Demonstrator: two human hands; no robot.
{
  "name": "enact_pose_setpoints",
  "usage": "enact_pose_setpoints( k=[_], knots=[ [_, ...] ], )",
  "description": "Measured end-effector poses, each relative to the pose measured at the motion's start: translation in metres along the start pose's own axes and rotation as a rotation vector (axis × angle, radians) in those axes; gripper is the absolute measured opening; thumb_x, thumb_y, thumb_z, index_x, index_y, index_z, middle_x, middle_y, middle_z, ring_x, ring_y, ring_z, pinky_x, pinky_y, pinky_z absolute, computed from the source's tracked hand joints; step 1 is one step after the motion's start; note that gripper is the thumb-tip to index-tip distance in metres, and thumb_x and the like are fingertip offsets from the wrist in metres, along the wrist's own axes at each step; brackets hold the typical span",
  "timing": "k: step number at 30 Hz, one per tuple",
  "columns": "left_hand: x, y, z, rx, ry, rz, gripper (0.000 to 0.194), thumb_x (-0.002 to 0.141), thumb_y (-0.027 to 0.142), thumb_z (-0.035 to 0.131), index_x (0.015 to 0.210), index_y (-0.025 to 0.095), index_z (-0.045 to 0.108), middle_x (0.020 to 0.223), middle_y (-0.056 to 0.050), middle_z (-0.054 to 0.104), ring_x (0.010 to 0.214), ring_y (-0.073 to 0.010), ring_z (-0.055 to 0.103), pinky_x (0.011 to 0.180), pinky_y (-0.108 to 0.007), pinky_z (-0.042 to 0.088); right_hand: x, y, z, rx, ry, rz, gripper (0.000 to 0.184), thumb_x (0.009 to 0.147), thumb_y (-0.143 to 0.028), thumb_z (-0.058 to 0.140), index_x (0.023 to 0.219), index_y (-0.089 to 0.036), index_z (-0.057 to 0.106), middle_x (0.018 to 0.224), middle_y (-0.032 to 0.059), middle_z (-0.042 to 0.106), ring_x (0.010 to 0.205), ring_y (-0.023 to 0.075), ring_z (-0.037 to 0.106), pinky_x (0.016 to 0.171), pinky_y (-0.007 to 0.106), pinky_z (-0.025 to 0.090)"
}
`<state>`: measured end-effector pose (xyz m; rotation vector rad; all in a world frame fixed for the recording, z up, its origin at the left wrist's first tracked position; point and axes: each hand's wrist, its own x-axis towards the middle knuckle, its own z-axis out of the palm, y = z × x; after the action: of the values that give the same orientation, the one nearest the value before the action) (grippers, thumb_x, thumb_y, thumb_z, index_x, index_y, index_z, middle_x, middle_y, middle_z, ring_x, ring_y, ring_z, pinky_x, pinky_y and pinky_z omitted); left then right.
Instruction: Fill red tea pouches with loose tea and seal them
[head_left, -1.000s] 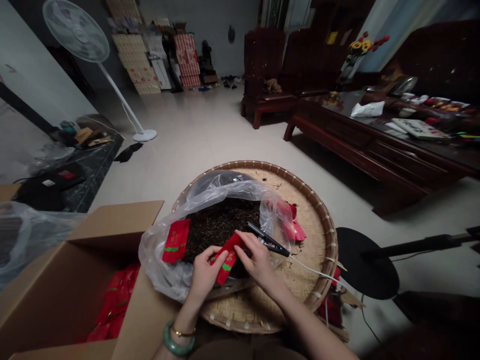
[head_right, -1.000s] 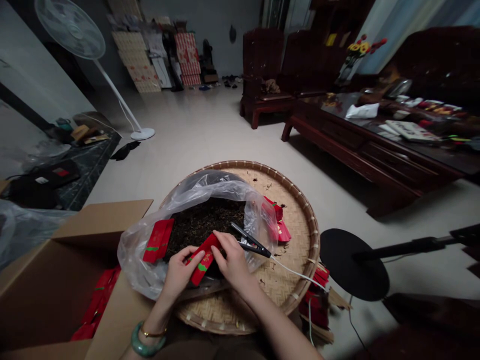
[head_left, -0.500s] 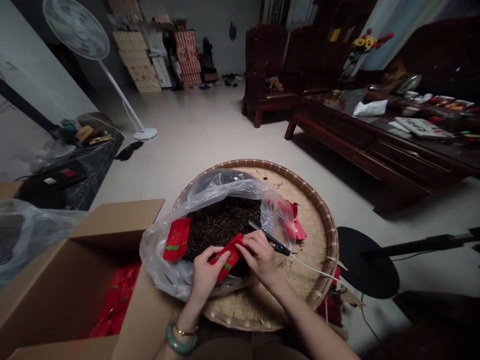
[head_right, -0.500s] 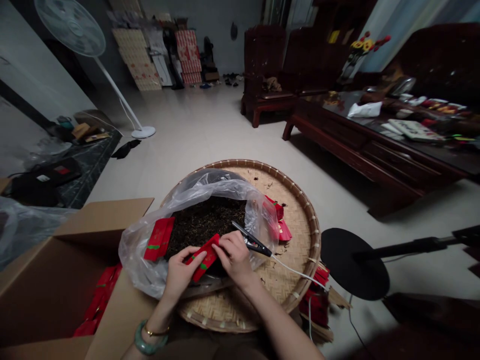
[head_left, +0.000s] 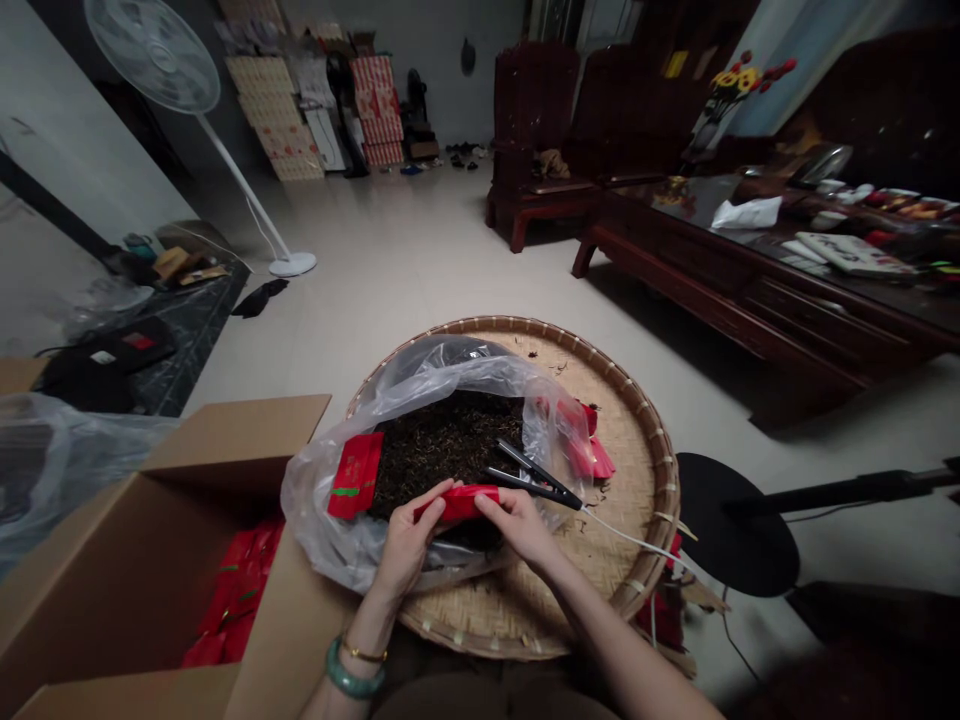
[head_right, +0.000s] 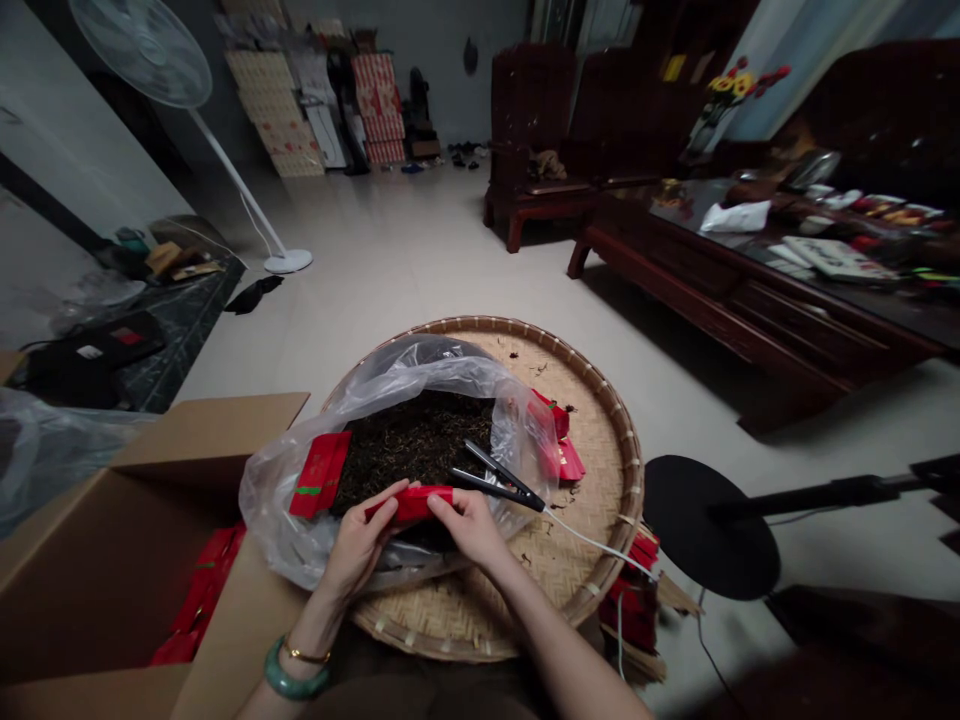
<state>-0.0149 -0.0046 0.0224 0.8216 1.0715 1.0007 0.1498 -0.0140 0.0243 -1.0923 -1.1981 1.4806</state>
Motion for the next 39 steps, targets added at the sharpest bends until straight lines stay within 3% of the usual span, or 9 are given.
enact_pose_setpoints(
  k=[6,9,13,16,19,25,31,35,39],
  knots=[
    [0.001,0.000,-0.018,0.119,-0.128,-0.032,0.054,0.077,0.052,0.059,0.114,0.013,0.065,0.108,-0.014,0.070,0.098,-0.0272,0.066,0.095,-0.044,0.047,-0.003,0.000,0.006,0.142,-0.125,0.056,0.050,0.077,-0.061,0.056,0.099,-0.019,0.071,0.094,0.0067,0.073,0.092,0.0242,0.066,0.094,0.045,0.044],
    [0.001,0.002,-0.023,0.286,-0.059,0.037,0.050,0.083,0.052,0.050,0.111,0.014,0.066,0.104,-0.012,0.071,0.098,-0.0265,0.066,0.095,-0.043,0.047,-0.002,0.008,0.008,0.211,-0.130,0.082,0.050,0.079,-0.062,0.052,0.096,-0.019,0.072,0.090,0.0065,0.073,0.090,0.0236,0.066,0.096,0.046,0.042],
    [-0.004,0.006,-0.027,0.783,0.207,0.501,0.045,0.080,0.047,0.057,0.114,0.019,0.064,0.116,-0.011,0.066,0.110,-0.0283,0.057,0.099,-0.045,0.041,0.002,0.014,0.009,0.204,-0.101,0.112,0.048,0.080,-0.061,0.052,0.098,-0.021,0.070,0.096,0.0055,0.072,0.096,0.0222,0.064,0.102,0.046,0.035],
    [-0.010,0.006,-0.030,1.196,0.058,0.796,0.053,0.074,0.037,0.068,0.123,0.020,0.057,0.127,-0.012,0.059,0.110,-0.0298,0.051,0.098,-0.048,0.039,0.001,0.012,0.013,0.190,-0.109,0.120,0.048,0.079,-0.061,0.054,0.104,-0.022,0.068,0.107,0.0057,0.069,0.104,0.0214,0.060,0.106,0.044,0.031],
    [-0.014,0.005,-0.030,1.358,-0.095,0.833,0.053,0.079,0.022,0.061,0.131,0.019,0.048,0.124,-0.011,0.059,0.104,-0.0270,0.049,0.091,-0.045,0.044,-0.001,0.007,0.018,0.144,-0.169,0.129,0.051,0.080,-0.060,0.053,0.109,-0.020,0.065,0.111,0.0061,0.066,0.107,0.0214,0.056,0.105,0.042,0.031],
    [-0.014,0.008,-0.030,1.228,-0.065,0.803,0.045,0.073,0.013,0.061,0.117,0.020,0.056,0.107,-0.008,0.063,0.097,-0.0246,0.052,0.087,-0.044,0.047,-0.003,-0.006,0.020,0.022,-0.260,0.075,0.048,0.085,-0.058,0.046,0.098,-0.018,0.069,0.095,0.0045,0.069,0.093,0.0211,0.059,0.093,0.039,0.042],
    [-0.009,0.020,-0.056,1.078,0.183,0.763,0.032,0.072,0.021,0.065,0.104,0.020,0.060,0.101,-0.007,0.065,0.095,-0.0236,0.058,0.086,-0.042,0.048,0.021,0.001,0.017,-0.081,0.114,-0.112,0.027,0.088,-0.036,0.046,0.100,-0.020,0.064,0.097,0.0070,0.066,0.090,0.0209,0.061,0.077,0.035,0.051],
    [-0.008,0.028,-0.077,0.916,0.385,0.722,0.035,0.071,0.031,0.067,0.103,0.018,0.061,0.102,-0.008,0.064,0.094,-0.0227,0.061,0.077,-0.035,0.053,0.048,0.012,0.032,-0.657,-0.112,-0.223,0.067,0.071,-0.006,0.056,0.134,-0.020,0.041,0.138,0.0121,0.044,0.127,0.0255,0.039,0.104,0.044,0.034],
    [-0.007,0.028,-0.086,0.779,0.484,0.664,0.044,0.067,0.036,0.070,0.105,0.016,0.060,0.106,-0.009,0.063,0.092,-0.0222,0.063,0.069,-0.030,0.056,0.071,0.007,0.053,-1.099,-0.273,-0.041,0.084,0.063,-0.010,0.068,0.138,-0.022,0.033,0.141,0.0162,0.036,0.125,0.0341,0.036,0.096,0.050,0.039]
  ],
)
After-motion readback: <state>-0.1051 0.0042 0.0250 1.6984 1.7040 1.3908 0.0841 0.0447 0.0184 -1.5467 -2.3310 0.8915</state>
